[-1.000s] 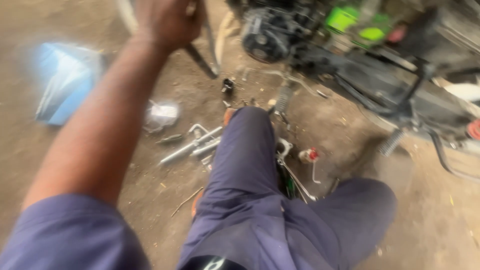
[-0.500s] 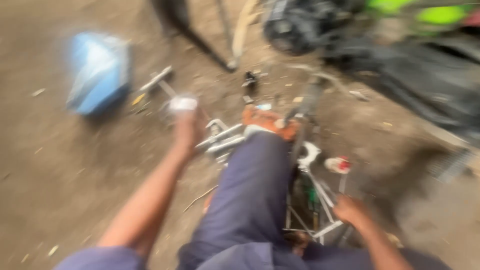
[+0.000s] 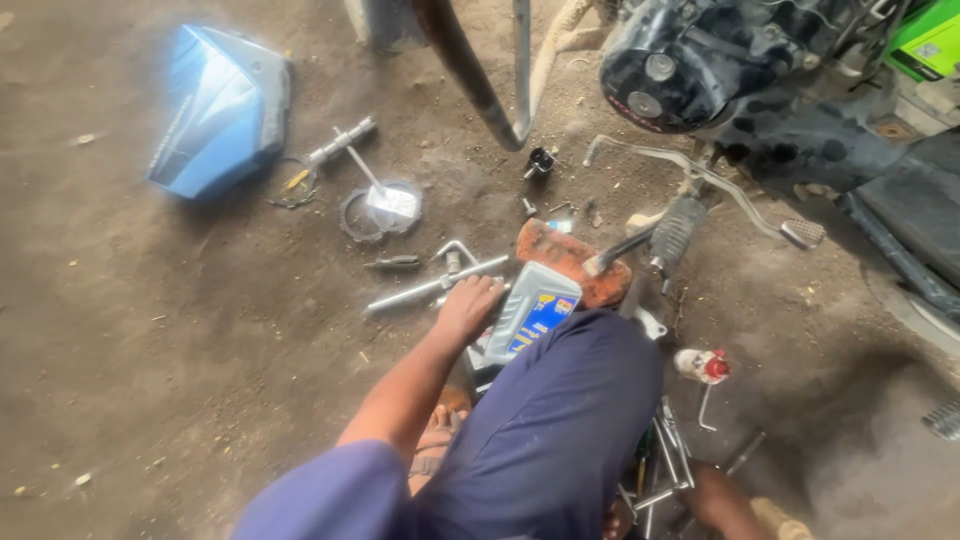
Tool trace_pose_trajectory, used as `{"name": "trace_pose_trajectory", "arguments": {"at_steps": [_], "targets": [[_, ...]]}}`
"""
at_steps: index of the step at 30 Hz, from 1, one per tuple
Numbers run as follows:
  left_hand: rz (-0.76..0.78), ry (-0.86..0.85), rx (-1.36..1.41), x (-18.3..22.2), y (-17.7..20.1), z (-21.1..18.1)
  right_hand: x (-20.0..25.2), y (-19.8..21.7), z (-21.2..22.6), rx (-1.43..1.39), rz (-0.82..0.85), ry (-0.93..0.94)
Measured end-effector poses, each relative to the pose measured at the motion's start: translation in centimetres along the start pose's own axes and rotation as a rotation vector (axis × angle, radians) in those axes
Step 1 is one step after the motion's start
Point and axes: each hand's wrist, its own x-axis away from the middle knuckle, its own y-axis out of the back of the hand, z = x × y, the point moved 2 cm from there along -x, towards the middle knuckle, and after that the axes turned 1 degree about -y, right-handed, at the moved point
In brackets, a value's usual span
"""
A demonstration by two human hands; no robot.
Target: The person sits on the ground beside a scooter in a dirt repair yard, uses a wrench and screwdriver on the scooter body, removes a plastic side panel by hand, and works on components under the seat area. They pick tools from the ground and reposition around the scooter while loosening and refitting parts.
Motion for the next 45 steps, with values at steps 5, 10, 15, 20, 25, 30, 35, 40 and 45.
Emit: {"name": "trace_pose_trajectory", "arguments": {"at_steps": [5,10,15,20,25,30,35,40,45], "targets": [[0.142,-0.015,-0.094,-1.6,-2.1,0.3,3.5,4.2,5.6,0.043,0.170,-0.228],[0.212,0.434,0.330,-2.3,7.4,-1.7,2.7,4.9,5.6,0.137,0.019,-0.212],[-0.072,0.533,0.127,2.9,3.6,5.8,1.3,5.8,5.7,0.001,-0.037,-0.111],[0.263,0.602,0.030,4.0,2.7,9.4,1.9,7.2,7.2,-0.121,-0.103,-0.076],[0.311,0.446,-0.045,3.8,0.1,11.5,5.4,11.4,11.4,-0.022,-0.265,-0.094],[0.260,0.454,0.051,2.7,10.9,3.7,14.7,19.5,22.7,-0.160,-0.753,0.160],[0.139,0.250,0.041,-0.3,24.5,-8.1,24.8,28.0,36.7,-0.020,-1.135,0.647],[0.235,-0.137,0.043,-4.1,34.4,-22.5,24.6,29.3,40.3,0.308,-0.774,0.706],[0.197,-0.250,0.156,-5.4,34.5,-28.2,24.8,28.0,32.3,-0.291,-0.667,0.391]]}}
